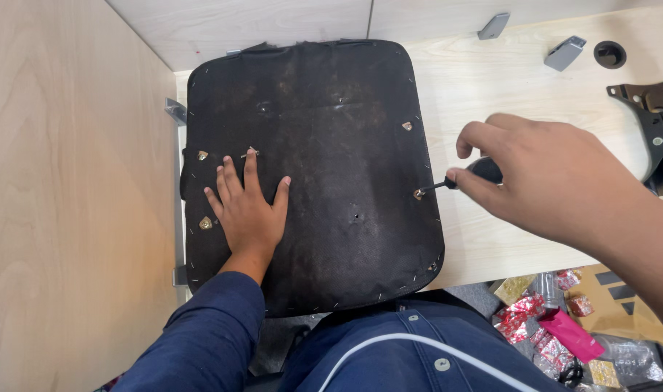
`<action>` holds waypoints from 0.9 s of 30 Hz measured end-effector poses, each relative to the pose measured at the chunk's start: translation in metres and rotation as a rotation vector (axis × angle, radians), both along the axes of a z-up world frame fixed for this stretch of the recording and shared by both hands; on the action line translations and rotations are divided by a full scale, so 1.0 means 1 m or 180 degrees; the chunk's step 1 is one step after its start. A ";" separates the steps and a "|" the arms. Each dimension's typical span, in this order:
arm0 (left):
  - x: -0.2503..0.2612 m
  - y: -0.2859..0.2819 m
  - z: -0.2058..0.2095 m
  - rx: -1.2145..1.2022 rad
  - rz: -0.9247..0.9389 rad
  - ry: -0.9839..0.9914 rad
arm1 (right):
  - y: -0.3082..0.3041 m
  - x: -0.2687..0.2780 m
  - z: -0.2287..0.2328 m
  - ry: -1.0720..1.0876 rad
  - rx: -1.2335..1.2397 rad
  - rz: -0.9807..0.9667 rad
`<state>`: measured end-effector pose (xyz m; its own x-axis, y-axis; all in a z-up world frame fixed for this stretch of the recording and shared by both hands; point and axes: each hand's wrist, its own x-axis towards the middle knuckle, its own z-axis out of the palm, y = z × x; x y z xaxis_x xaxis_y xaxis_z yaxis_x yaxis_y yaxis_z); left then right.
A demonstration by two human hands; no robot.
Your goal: The person uses a screwdriver to fasten screws into the underside of a black upholstered chair seat. They repeatedly pick up screws and tighten them into the seat frame, working methodically across the surface.
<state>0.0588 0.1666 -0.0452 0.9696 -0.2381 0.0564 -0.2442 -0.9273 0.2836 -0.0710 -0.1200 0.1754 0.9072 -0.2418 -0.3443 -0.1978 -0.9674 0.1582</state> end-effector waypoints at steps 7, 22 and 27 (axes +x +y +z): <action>-0.001 -0.003 0.002 0.0036 0.0111 0.0032 | -0.022 0.010 -0.007 -0.0646 0.1158 -0.0036; -0.003 -0.007 0.006 0.0120 0.0253 0.0073 | -0.031 0.011 -0.026 -0.1371 0.3453 -0.0080; -0.003 -0.008 0.008 0.0125 0.0327 0.0132 | -0.031 0.006 -0.037 -0.1348 0.4516 -0.0555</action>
